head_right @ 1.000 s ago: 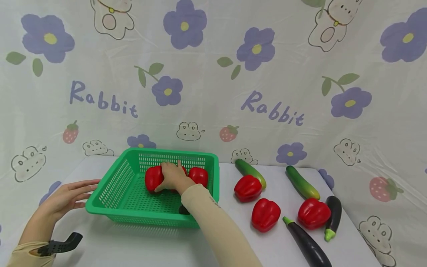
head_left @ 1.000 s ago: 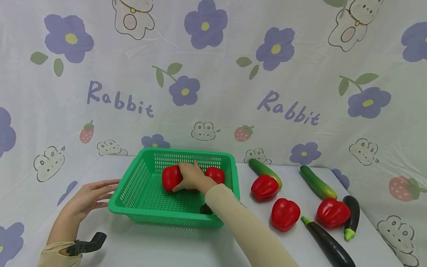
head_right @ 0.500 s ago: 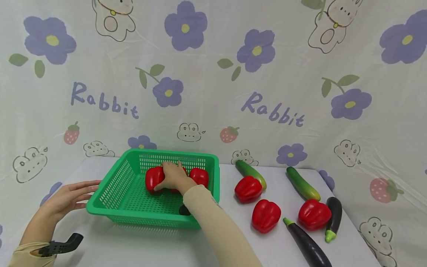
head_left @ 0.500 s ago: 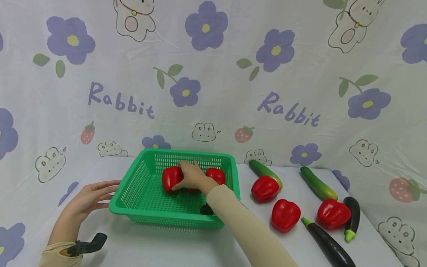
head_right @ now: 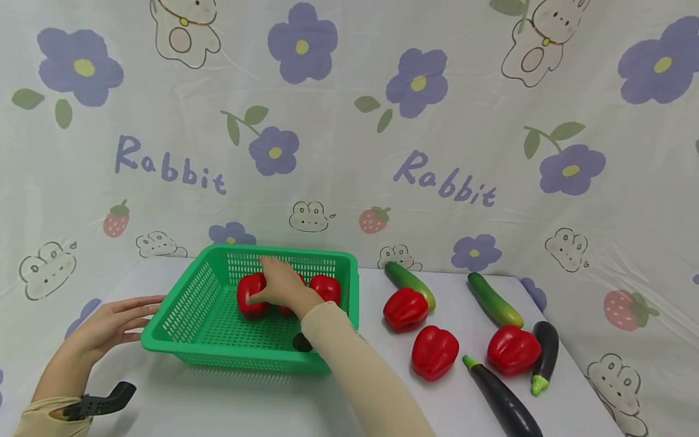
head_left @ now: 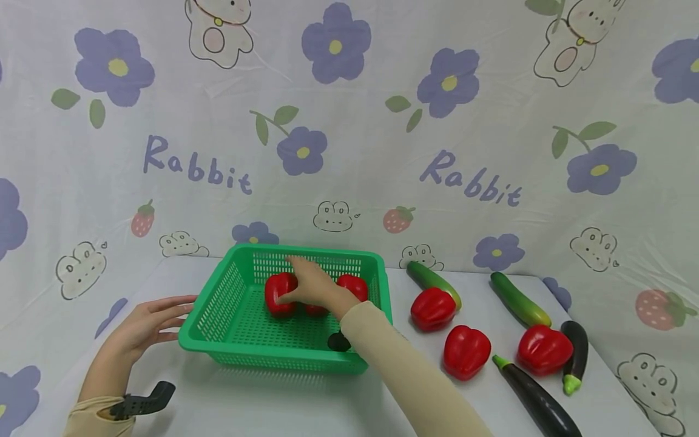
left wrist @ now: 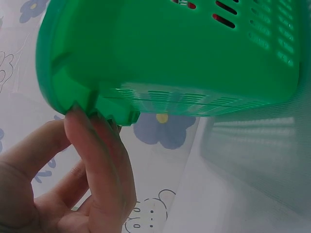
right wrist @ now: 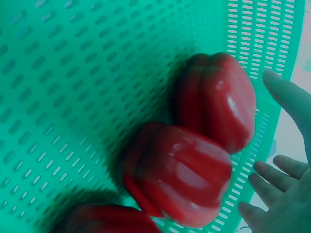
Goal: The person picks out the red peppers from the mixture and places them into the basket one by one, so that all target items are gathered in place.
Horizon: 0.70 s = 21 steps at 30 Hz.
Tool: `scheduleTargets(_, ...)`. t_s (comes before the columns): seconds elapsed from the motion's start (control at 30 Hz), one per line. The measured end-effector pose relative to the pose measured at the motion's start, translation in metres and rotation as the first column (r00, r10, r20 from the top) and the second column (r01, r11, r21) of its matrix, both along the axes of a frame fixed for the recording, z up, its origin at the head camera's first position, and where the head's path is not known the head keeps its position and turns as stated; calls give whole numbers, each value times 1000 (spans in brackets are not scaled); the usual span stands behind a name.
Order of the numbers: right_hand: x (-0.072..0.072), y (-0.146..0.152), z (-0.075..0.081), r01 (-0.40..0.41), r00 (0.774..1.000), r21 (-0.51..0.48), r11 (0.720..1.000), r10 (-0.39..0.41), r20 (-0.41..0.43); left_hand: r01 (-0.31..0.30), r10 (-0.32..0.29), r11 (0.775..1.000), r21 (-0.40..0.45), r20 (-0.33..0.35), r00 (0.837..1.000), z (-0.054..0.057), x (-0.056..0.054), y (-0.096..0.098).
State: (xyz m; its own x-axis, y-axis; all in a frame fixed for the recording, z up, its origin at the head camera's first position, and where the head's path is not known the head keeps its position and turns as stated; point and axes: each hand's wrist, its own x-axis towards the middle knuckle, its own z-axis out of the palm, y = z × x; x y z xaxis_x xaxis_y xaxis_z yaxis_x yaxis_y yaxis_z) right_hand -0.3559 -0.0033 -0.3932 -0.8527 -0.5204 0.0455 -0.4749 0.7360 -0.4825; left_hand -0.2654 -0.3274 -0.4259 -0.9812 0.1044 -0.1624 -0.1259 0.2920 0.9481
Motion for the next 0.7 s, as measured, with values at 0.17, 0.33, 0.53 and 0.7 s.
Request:
scheduleTargets(0.17,2,3,8,-8,1000,-56,998,8,-2,0,0,1000,4,0,1000,1,0,-1)
scheduleTargets(0.33,6,9,20,-8,1000,-99,995,9,2,0,0,1000,0,-1,1000,0,-1,-1)
scheduleTargets(0.53,8,19,28,0,1000,-142,990,0,0,3,-3,1000,0,-2,1000,-1,-1,-2)
scheduleTargets(0.7,11,32,33,25,1000,-193,981,-22,18,-2,2,1000,2,4,1000,1,0,-2)
